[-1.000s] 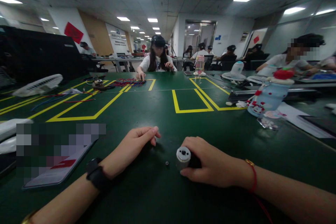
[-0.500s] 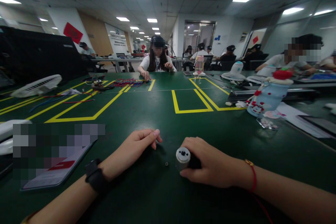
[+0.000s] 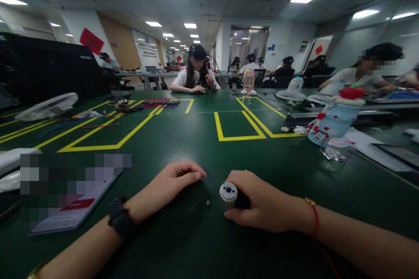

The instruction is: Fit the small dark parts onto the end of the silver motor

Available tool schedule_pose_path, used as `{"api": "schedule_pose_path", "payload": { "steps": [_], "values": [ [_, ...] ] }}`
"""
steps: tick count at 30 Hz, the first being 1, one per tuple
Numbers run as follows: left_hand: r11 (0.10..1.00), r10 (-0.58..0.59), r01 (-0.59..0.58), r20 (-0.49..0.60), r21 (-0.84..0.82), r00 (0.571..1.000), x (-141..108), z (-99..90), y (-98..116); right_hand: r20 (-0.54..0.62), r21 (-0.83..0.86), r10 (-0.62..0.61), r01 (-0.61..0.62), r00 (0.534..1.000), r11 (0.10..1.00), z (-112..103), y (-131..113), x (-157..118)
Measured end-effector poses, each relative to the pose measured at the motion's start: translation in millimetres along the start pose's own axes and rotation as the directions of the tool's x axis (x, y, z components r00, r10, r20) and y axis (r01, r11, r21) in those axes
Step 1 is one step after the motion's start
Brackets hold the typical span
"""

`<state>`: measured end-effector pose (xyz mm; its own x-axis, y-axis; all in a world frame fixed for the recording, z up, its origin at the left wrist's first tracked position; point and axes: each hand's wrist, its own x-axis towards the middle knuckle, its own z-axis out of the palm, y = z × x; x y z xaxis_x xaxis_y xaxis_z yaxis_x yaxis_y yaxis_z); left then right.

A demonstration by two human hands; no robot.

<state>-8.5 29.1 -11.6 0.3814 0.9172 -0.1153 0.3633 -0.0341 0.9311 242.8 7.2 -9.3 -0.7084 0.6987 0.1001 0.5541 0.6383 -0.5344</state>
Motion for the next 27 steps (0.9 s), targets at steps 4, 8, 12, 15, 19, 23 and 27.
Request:
{"api": "schedule_pose_path", "payload": {
  "steps": [4, 8, 12, 15, 19, 23, 27],
  "values": [
    [0.999, 0.008, -0.008, 0.020, 0.031, 1.000, -0.1, -0.4, -1.2, 0.000, -0.001, 0.001, -0.001, 1.000, 1.000, -0.1, 0.5, 1.2],
    [0.995, 0.044, -0.050, 0.070, 0.084, 0.997, -0.5, -1.6, -2.0, -0.007, 0.000, -0.008, 0.008, 1.000, 1.000, 0.9, 2.4, 1.1],
    [0.938, 0.208, -0.259, 0.225, 0.231, 0.952, -2.0, -4.1, -1.0, -0.008, -0.003, -0.015, 0.015, 1.000, 1.000, 2.0, 3.6, 0.4],
    [0.880, 0.263, -0.352, 0.291, 0.320, 0.920, -3.7, -5.0, 0.2, -0.008, -0.010, -0.017, 0.017, 1.000, 1.000, 2.0, 3.9, 0.7],
    [0.846, 0.253, -0.352, 0.280, 0.399, 0.926, -6.0, -3.3, 1.5, -0.013, -0.002, -0.020, 0.020, 1.000, 1.000, 1.9, 4.0, 1.0],
    [0.827, 0.252, -0.350, 0.267, 0.439, 0.930, -7.1, 0.6, 2.7, -0.014, -0.004, -0.025, 0.025, 1.000, 1.000, 2.8, 4.4, 0.6],
    [0.845, 0.258, -0.343, 0.249, 0.410, 0.934, -6.2, 3.0, 3.9, -0.018, -0.007, -0.025, 0.025, 1.000, 1.000, 3.3, 4.6, 0.0]
  ]
}}
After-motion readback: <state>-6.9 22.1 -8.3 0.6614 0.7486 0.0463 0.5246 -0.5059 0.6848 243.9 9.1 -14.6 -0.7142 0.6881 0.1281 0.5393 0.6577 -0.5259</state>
